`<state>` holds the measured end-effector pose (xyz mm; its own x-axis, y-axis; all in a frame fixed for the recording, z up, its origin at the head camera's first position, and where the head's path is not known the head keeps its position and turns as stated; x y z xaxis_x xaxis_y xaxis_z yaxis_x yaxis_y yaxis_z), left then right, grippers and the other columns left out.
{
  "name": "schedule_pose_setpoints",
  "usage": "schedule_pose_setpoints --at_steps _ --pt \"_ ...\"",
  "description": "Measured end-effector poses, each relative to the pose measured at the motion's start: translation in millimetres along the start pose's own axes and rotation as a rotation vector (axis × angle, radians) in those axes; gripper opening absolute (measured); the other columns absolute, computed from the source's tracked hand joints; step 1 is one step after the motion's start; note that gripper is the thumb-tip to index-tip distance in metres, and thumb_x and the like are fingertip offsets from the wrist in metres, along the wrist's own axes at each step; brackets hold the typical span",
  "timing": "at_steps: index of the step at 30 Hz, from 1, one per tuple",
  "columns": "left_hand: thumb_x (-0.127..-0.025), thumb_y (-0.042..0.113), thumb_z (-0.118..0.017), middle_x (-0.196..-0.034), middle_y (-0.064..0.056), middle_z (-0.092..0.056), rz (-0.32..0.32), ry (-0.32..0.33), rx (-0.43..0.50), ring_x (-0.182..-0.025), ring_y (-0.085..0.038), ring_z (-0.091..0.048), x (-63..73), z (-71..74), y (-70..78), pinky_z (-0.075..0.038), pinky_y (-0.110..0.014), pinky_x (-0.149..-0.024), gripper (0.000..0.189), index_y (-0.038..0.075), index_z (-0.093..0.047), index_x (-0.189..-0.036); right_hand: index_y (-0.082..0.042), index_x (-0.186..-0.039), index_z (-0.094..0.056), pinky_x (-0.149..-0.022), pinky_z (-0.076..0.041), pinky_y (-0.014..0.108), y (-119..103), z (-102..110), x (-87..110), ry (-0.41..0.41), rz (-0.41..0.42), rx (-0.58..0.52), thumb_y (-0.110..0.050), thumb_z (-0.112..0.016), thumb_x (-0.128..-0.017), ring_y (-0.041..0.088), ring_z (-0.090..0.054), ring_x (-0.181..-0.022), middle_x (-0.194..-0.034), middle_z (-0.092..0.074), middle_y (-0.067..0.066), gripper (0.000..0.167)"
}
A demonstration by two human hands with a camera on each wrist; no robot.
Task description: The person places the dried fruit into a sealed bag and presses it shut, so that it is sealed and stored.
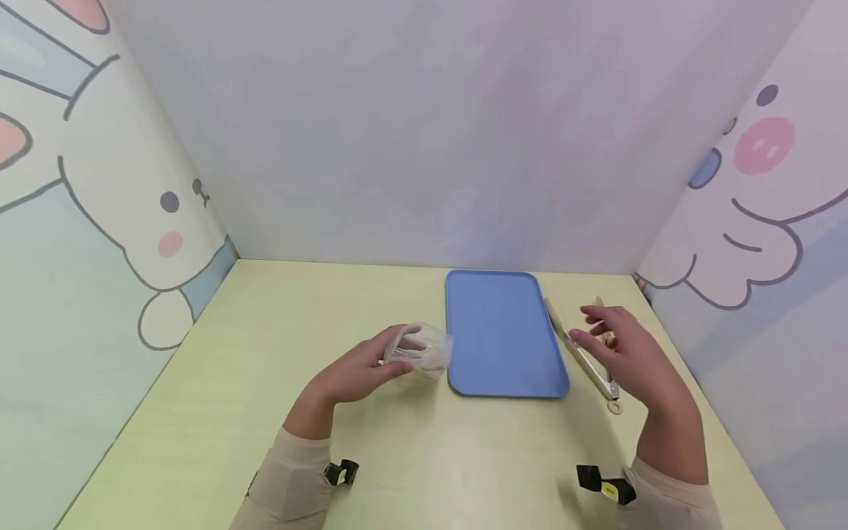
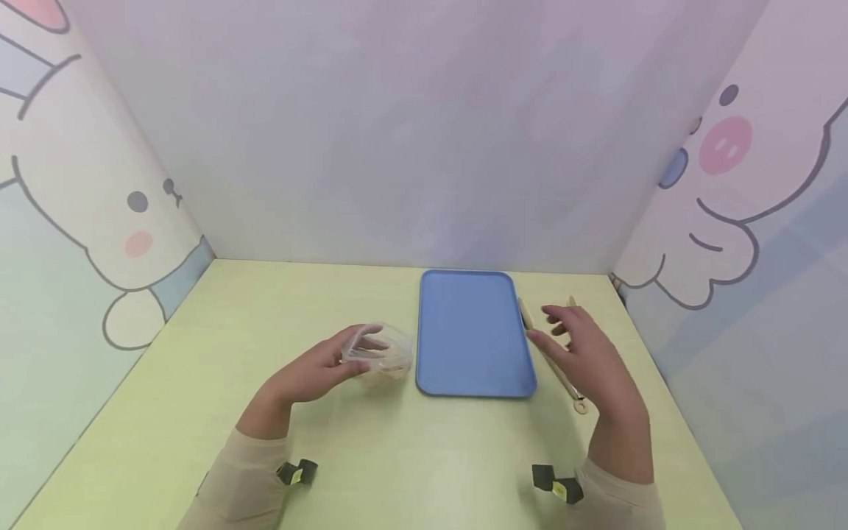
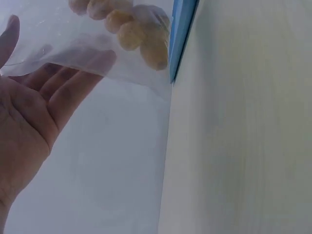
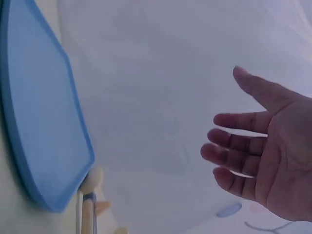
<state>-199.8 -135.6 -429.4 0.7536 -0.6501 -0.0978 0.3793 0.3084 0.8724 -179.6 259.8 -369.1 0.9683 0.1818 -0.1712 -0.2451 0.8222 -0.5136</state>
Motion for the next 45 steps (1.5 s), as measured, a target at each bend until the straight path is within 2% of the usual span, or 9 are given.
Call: schedule_pose_setpoints --at_steps 6,10,13,18,23,26,35,42,45 --pt "-0.103 0.021 -0.051 -0.144 0.001 -0.047 -0.108 -0.044 0.128 -0.131 -0.019 -0.049 0.9 -3.0 17.2 -0.048 -0.036 -0.097 0.052 0.028 -0.031 -0.151 -0.018 -0.139 -0.051 -0.080 -0.050 0.028 -62 -16 3.1 -0.040 0.290 -0.143 -0.019 -0.065 -0.095 0.011 -0.059 -0.101 -0.124 -0.060 -0.003 0.046" --pt "-0.104 0.017 -0.048 -0.143 -0.009 -0.046 -0.201 -0.088 0.232 -0.130 -0.023 -0.049 1.6 -6.8 30.4 -0.049 -0.038 -0.097 0.050 0.020 -0.030 -0.151 -0.025 -0.140 -0.049 -0.082 -0.051 0.031 -92 -34 4.7 -0.132 0.392 -0.214 -0.020 -0.065 -0.095 0.010 -0.057 -0.106 -0.127 -0.057 -0.009 0.048" --pt "-0.105 0.018 -0.046 -0.137 -0.016 -0.049 -0.264 -0.128 0.332 -0.122 -0.024 -0.054 2.1 -9.5 38.7 -0.050 -0.042 -0.095 0.049 0.013 -0.029 -0.150 -0.022 -0.141 -0.048 -0.086 -0.050 0.032 -111 -46 1.4 -0.202 0.465 -0.268 -0.019 -0.064 -0.096 0.013 -0.057 -0.110 -0.127 -0.058 -0.007 0.048" --pt "-0.105 0.026 -0.044 -0.132 -0.022 -0.049 -0.314 -0.194 0.396 -0.115 -0.028 -0.057 0.9 -15.6 46.7 -0.051 -0.044 -0.093 0.051 0.008 -0.026 -0.150 -0.019 -0.134 -0.054 -0.079 -0.052 0.029 -129 -61 -4.5 -0.245 0.520 -0.357 -0.018 -0.064 -0.096 0.010 -0.060 -0.098 -0.115 -0.061 -0.006 0.040" --pt "-0.105 0.029 -0.044 -0.130 -0.022 -0.050 -0.305 -0.200 0.384 -0.111 -0.036 -0.058 0.6 -17.1 48.1 -0.051 -0.039 -0.091 0.053 0.008 -0.027 -0.150 -0.024 -0.112 -0.062 -0.071 -0.051 0.027 -134 -67 -6.5 -0.179 0.541 -0.408 -0.015 -0.066 -0.094 0.007 -0.059 -0.086 -0.103 -0.062 -0.010 0.021" --pt "-0.105 0.030 -0.044 -0.129 -0.021 -0.050 -0.296 -0.201 0.383 -0.111 -0.036 -0.058 1.1 -17.2 47.9 -0.051 -0.043 -0.092 0.053 0.009 -0.026 -0.151 -0.023 -0.107 -0.062 -0.068 -0.049 0.025 -136 -66 -6.5 -0.124 0.575 -0.423 -0.011 -0.068 -0.091 0.006 -0.057 -0.082 -0.100 -0.062 -0.010 0.021" --pt "-0.105 0.028 -0.044 -0.126 -0.019 -0.052 -0.301 -0.223 0.401 -0.108 -0.034 -0.058 0.4 -19.2 47.7 -0.053 -0.044 -0.089 0.054 0.010 -0.025 -0.152 -0.021 -0.097 -0.060 -0.063 -0.047 0.024 -139 -65 -5.0 -0.002 0.641 -0.453 -0.004 -0.073 -0.085 0.006 -0.053 -0.079 -0.092 -0.059 -0.009 0.025" --pt "-0.105 0.032 -0.043 -0.129 -0.016 -0.053 -0.331 -0.214 0.367 -0.113 -0.042 -0.053 -1.1 -19.8 46.8 -0.049 -0.049 -0.093 0.055 0.009 -0.027 -0.152 -0.016 -0.095 -0.061 -0.060 -0.042 0.018 -138 -62 -3.9 0.144 0.726 -0.463 -0.001 -0.074 -0.083 0.005 -0.051 -0.074 -0.089 -0.060 -0.006 0.023" --pt "-0.105 0.034 -0.043 -0.132 -0.014 -0.053 -0.325 -0.217 0.346 -0.117 -0.032 -0.055 -2.5 -22.1 46.3 -0.049 -0.047 -0.094 0.056 0.010 -0.026 -0.152 -0.010 -0.094 -0.063 -0.063 -0.042 0.018 -138 -59 -2.8 0.209 0.753 -0.503 -0.004 -0.071 -0.087 0.007 -0.052 -0.075 -0.087 -0.061 -0.001 0.013"
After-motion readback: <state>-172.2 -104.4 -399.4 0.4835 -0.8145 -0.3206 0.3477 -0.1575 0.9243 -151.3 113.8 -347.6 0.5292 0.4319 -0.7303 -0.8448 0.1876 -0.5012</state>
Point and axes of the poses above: each hand's wrist, its own x-axis away from the middle knuckle, its own z-axis out of the back of the hand, y = z × x, the point moved 4 cm from there along -x, towards the middle knuckle
